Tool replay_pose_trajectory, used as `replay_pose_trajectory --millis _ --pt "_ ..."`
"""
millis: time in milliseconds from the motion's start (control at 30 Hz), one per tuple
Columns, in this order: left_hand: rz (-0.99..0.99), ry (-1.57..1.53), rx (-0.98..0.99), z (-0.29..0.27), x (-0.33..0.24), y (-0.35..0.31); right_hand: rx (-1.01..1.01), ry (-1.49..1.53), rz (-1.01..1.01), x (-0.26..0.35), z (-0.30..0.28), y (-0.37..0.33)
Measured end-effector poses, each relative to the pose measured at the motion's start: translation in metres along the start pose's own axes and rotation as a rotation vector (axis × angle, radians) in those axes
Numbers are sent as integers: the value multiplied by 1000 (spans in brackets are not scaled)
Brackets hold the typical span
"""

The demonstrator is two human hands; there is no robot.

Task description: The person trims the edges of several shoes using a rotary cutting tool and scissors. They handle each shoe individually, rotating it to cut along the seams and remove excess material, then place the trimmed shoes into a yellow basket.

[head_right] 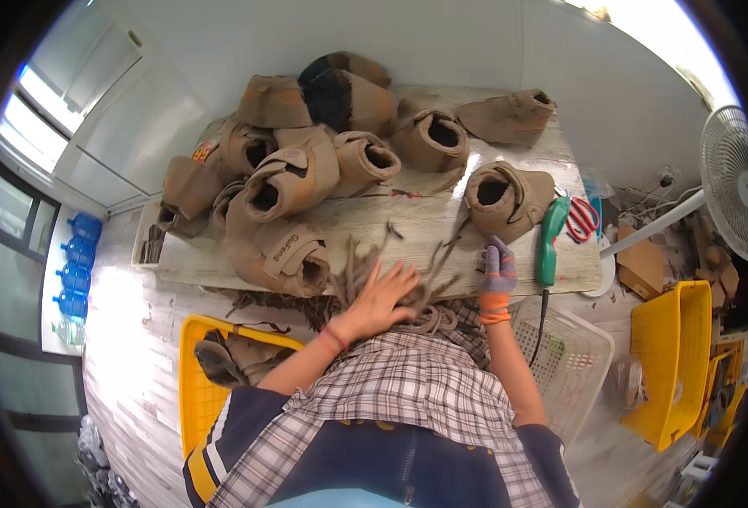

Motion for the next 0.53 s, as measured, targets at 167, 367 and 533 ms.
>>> replay_pose_trajectory --millis 167,367,533 --pt "-1 -81 -29 -22 -21 -98 16 -37 5 -12 -2 7" --pt "65 336 -689 -210 -51 -79 44 -285 -54 -8 3 6" --pt "-89 432 -985 -343 46 -21 193 -627 -472 57 57 -6"
Point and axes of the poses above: each hand's wrist, its own y-axis towards the middle knuckle, its own z-axis out of the palm, x = y × z, the point moved 7 cm from there along y, towards the middle knuckle, and after that the axes turned 3 degrees about -x, right-handed, at the moved point
